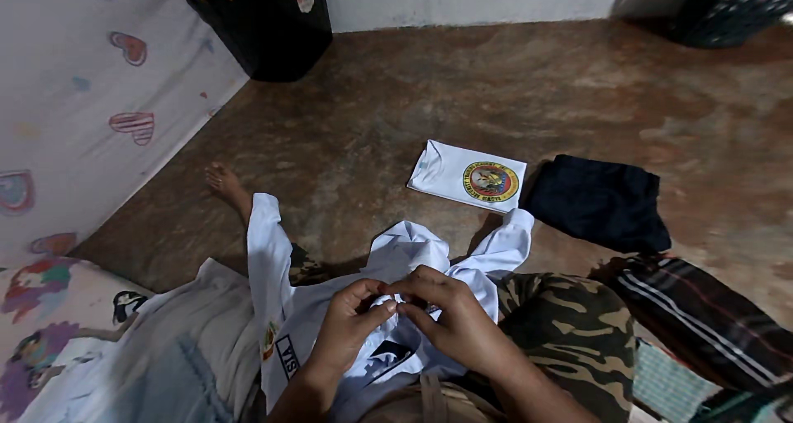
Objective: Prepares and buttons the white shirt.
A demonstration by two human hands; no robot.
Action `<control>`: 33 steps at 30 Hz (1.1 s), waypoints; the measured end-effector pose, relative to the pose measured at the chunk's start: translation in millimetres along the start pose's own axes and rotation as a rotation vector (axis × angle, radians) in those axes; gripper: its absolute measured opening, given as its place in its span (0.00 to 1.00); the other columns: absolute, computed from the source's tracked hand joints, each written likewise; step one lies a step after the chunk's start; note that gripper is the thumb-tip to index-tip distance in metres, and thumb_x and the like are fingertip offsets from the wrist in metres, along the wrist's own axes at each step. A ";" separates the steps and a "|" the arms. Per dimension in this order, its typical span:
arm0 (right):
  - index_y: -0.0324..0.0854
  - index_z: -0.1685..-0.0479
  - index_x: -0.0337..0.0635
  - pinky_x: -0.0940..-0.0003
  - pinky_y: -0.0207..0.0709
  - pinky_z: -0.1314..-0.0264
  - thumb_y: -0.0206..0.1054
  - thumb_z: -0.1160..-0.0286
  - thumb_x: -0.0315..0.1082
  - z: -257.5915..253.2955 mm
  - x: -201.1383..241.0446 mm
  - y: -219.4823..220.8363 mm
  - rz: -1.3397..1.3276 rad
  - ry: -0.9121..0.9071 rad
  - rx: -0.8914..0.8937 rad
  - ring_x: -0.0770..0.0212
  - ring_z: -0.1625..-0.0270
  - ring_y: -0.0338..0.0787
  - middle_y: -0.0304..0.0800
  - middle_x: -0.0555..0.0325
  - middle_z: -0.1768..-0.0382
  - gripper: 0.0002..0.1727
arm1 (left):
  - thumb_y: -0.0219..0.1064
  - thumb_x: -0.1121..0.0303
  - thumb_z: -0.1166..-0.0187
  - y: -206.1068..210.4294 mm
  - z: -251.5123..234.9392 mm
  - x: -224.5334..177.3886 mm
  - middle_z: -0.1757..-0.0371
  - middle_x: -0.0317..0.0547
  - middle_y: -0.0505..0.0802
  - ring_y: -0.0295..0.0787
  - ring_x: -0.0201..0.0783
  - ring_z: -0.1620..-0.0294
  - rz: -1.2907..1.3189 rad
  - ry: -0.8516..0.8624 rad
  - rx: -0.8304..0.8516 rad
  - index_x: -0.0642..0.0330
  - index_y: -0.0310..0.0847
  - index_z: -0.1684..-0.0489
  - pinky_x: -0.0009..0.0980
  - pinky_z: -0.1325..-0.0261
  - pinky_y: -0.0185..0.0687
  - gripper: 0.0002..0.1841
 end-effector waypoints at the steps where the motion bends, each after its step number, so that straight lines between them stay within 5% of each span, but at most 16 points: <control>1: 0.90 0.52 0.39 0.83 0.82 0.58 0.69 0.25 0.29 -0.5 0.2 -0.3 -0.011 -0.010 -0.014 0.73 0.62 0.85 0.87 0.56 0.61 0.08 | 0.71 0.81 0.29 -0.4 -0.1 -0.9 0.58 0.38 0.95 0.91 0.28 0.56 -0.008 0.004 -0.005 0.64 0.88 0.54 0.26 0.48 0.89 0.09; 9: 0.89 0.68 0.36 0.81 0.85 0.49 0.69 0.29 0.25 2.4 3.2 -3.6 0.067 -0.106 -0.158 0.69 0.56 0.92 0.93 0.52 0.61 0.04 | 0.64 0.73 0.20 -10.4 -3.5 -5.6 0.61 0.30 0.93 0.88 0.23 0.56 -0.139 -0.019 -0.092 0.59 0.90 0.59 0.23 0.45 0.84 0.07; 14: 0.90 0.65 0.36 0.79 0.85 0.47 0.68 0.29 0.23 1.4 10.6 3.6 0.140 -0.182 -0.162 0.66 0.54 0.92 0.93 0.51 0.59 0.05 | 0.64 0.68 0.17 -5.7 -16.9 -18.2 0.71 0.28 0.87 0.81 0.18 0.70 -0.421 0.032 0.018 0.59 0.87 0.64 0.17 0.62 0.78 0.08; 19: 0.89 0.61 0.38 0.76 0.87 0.52 0.68 0.27 0.28 -1.8 7.5 7.9 0.182 -0.140 -0.138 0.66 0.59 0.92 0.93 0.53 0.62 0.05 | 0.64 0.70 0.20 -6.8 -23.3 -29.9 0.69 0.31 0.90 0.84 0.18 0.70 -0.523 0.063 0.010 0.60 0.87 0.64 0.17 0.62 0.82 0.07; 26: 0.82 0.54 0.35 0.75 0.87 0.63 0.71 0.28 0.26 -4.5 -31.9 16.3 -0.351 0.232 -0.093 0.73 0.69 0.89 0.89 0.62 0.68 0.08 | 0.67 0.70 0.24 -4.2 -16.1 -47.0 0.73 0.30 0.90 0.76 0.14 0.79 -0.620 0.231 -0.100 0.61 0.89 0.65 0.12 0.74 0.75 0.06; 30: 0.72 0.58 0.42 0.75 0.81 0.68 0.68 0.32 0.18 -3.4 -52.8 33.4 -0.715 0.430 -0.104 0.72 0.74 0.84 0.82 0.67 0.75 0.12 | 0.69 0.70 0.27 0.8 -10.5 -50.0 0.70 0.36 0.91 0.82 0.17 0.73 -0.752 0.360 -0.176 0.62 0.90 0.68 0.13 0.67 0.79 0.06; 33: 0.69 0.59 0.44 0.77 0.79 0.70 0.66 0.32 0.17 -3.8 -58.6 39.8 -0.749 0.460 -0.115 0.73 0.76 0.81 0.79 0.68 0.76 0.13 | 0.68 0.70 0.28 6.6 -5.4 -53.9 0.69 0.42 0.93 0.88 0.24 0.67 -0.905 0.473 -0.229 0.63 0.90 0.70 0.18 0.59 0.85 0.07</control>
Point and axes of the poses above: each hand's wrist, its own z-axis away from the middle knuckle, its own y-axis out of the palm, x = y × z, the point moved 10 cm from there along -z, towards the middle knuckle
